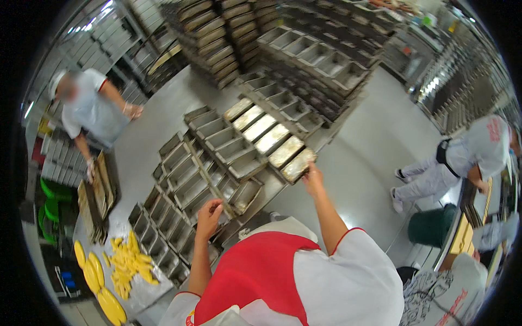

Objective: The person places yellow, banana-shaped dough pieces into metal baking trays. They pick up the dough from a large pile on a stainless steel table and arrange them into the compartments of the trays. The person repeatedly fills trays and moves them to a nearby rack.

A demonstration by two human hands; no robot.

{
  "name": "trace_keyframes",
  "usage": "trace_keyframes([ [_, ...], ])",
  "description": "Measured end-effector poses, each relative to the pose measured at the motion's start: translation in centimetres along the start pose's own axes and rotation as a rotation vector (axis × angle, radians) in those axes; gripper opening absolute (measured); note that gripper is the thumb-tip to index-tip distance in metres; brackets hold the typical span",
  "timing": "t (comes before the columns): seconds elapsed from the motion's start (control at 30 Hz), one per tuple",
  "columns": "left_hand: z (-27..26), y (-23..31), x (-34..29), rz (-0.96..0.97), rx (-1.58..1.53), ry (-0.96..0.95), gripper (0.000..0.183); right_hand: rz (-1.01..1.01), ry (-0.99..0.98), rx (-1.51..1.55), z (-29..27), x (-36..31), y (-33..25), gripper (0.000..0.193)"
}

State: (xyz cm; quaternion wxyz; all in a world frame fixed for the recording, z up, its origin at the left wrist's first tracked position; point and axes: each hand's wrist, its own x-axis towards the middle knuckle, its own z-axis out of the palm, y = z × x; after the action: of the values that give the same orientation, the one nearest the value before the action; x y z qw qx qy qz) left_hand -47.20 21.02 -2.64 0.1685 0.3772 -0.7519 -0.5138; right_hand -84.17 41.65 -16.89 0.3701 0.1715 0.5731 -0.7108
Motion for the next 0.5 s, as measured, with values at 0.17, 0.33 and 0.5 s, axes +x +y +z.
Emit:
trace_keyframes([
  [0.17, 1.1, 1.3, 1.8, 0.122, -0.005, -0.034, 0.023, 0.097, 0.136, 0.132, 4.7, -1.0, -0.8, 0.063],
  [0.33, 0.9, 1.3, 2.1, 0.137, -0.019, -0.057, 0.022, -0.181, 0.026, 0.186, 7.2, -5.3, -3.4, 0.047],
  [0.5, 0.5, 1.2, 1.7, 0.132, 0.013, -0.110, 0.023, -0.646, 0.038, -0.074, 7.2, -13.1, -3.0, 0.061],
])
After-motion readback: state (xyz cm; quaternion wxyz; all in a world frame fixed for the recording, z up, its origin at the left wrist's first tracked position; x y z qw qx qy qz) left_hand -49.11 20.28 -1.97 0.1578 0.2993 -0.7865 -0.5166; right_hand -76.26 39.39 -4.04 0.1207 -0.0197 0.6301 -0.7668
